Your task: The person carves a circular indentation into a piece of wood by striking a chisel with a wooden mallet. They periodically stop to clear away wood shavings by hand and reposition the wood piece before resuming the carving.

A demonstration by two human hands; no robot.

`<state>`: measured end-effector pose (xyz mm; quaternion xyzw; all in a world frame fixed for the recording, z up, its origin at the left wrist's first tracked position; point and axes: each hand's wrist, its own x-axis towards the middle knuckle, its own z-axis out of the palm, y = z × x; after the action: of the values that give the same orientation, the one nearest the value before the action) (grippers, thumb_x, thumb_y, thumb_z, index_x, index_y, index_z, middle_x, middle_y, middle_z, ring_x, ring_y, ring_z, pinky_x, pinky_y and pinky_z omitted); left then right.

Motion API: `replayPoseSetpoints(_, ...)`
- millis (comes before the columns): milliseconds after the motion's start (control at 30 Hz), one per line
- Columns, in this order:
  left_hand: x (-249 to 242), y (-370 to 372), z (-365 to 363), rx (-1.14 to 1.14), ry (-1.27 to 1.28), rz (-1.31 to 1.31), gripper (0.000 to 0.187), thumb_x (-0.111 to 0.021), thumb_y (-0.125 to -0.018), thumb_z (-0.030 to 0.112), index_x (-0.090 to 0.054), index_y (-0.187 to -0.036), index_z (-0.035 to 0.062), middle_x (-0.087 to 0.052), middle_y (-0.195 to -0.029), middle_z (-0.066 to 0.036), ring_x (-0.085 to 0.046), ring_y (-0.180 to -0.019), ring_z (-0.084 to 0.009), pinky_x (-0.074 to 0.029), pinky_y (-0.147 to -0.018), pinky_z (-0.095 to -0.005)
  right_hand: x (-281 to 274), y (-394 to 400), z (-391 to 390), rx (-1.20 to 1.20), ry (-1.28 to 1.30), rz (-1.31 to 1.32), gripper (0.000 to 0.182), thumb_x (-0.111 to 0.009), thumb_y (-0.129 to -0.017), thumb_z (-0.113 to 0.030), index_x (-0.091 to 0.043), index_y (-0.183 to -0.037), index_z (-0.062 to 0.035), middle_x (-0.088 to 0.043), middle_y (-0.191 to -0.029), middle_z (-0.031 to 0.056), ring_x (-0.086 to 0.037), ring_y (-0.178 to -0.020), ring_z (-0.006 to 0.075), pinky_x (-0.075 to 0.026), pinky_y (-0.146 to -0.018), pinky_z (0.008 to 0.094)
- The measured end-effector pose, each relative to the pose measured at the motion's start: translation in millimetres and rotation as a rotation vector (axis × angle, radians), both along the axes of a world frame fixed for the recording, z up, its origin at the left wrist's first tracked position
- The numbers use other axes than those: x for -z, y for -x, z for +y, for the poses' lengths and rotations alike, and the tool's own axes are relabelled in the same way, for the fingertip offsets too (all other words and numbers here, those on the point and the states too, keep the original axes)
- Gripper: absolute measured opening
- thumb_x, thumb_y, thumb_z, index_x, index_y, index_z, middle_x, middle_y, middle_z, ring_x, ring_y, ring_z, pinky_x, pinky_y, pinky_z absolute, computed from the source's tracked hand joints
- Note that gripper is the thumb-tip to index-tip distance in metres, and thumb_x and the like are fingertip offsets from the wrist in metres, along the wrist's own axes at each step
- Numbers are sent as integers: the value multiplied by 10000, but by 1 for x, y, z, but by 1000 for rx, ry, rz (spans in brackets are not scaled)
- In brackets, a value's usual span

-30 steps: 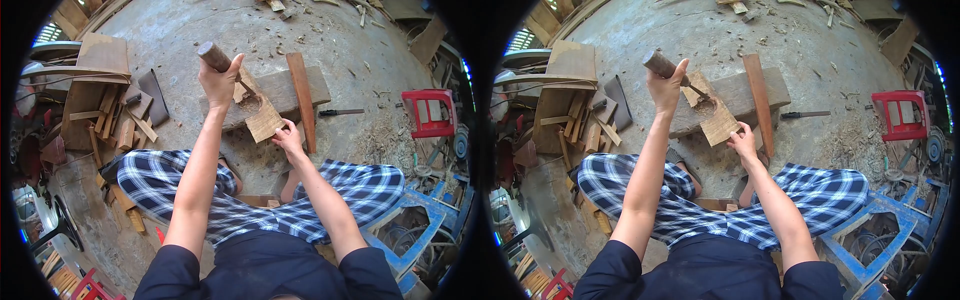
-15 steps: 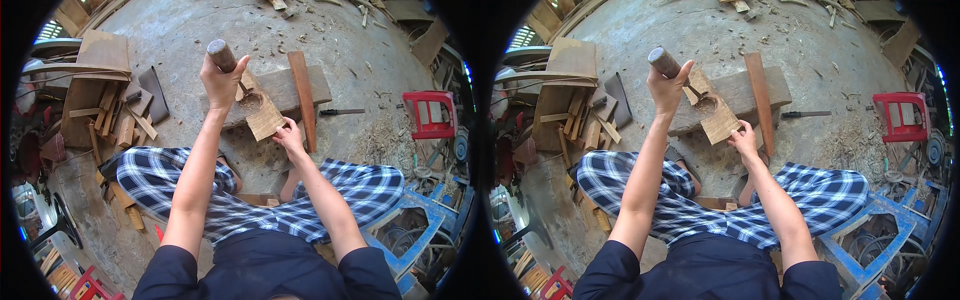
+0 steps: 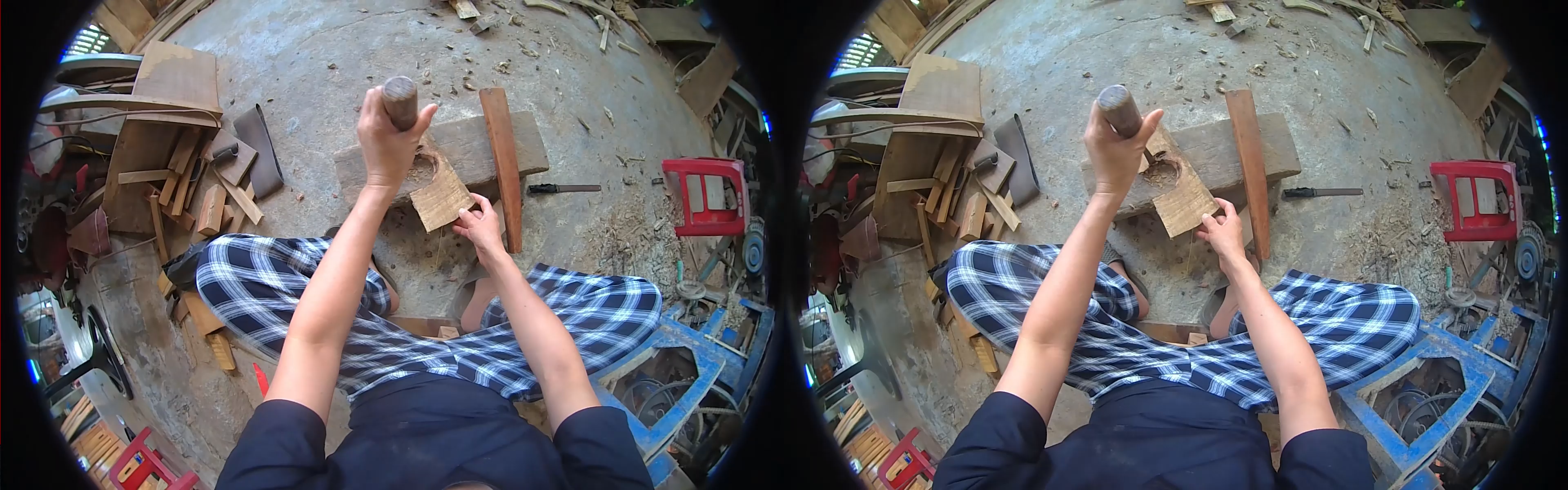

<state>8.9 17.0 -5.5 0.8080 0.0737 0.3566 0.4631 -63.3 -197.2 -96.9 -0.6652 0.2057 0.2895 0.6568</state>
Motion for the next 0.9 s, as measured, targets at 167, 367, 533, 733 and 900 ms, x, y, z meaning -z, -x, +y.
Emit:
replayPoseSetpoints(167,1,6,-8,38,20,4,499,-903,-764,272,-537,-1013,40,-625,-873,-122,-626,-772,-271,-511,-699,-396,10,0,-11,-176,610,-683,598,-690,-860,-164,-493,-1420,-93,-564,-1205,215,-551,-1158,390,-439,-1016,467)
replayPoseSetpoints(367,-6,4,-6,67,352,-19,459,-870,-836,281,-514,-1019,56,-657,-762,-12,-616,-679,-127,-521,-652,-312,-2,-22,-27,-56,1157,-784,791,-720,-854,-188,-336,-1545,-200,-540,-1264,188,-546,-1165,415,-434,-1019,502)
replayPoseSetpoints(533,-10,4,6,7,392,-44,406,-850,-867,248,-516,-1020,74,-606,-811,22,-548,-689,-67,-471,-636,-244,18,-48,-46,-163,887,-460,822,-690,-816,-207,-282,-1529,-230,-641,-1128,234,-655,-1038,442,-510,-912,544)
replayPoseSetpoints(733,6,-4,1,32,417,-67,415,-850,-867,256,-520,-1040,72,-613,-826,18,-562,-725,-68,-482,-662,-243,-42,-47,-29,11,567,-398,642,-703,-761,-257,-494,-1342,-78,-705,-981,186,-713,-809,312,-564,-767,437)
replayPoseSetpoints(900,3,-4,-2,24,343,-32,468,-850,-857,302,-510,-1061,54,-680,-802,-42,-651,-708,-139,-540,-686,-314,-111,-25,-2,183,265,-699,504,-732,-880,-239,-496,-1272,-25,-643,-872,90,-648,-617,166,-531,-542,309)
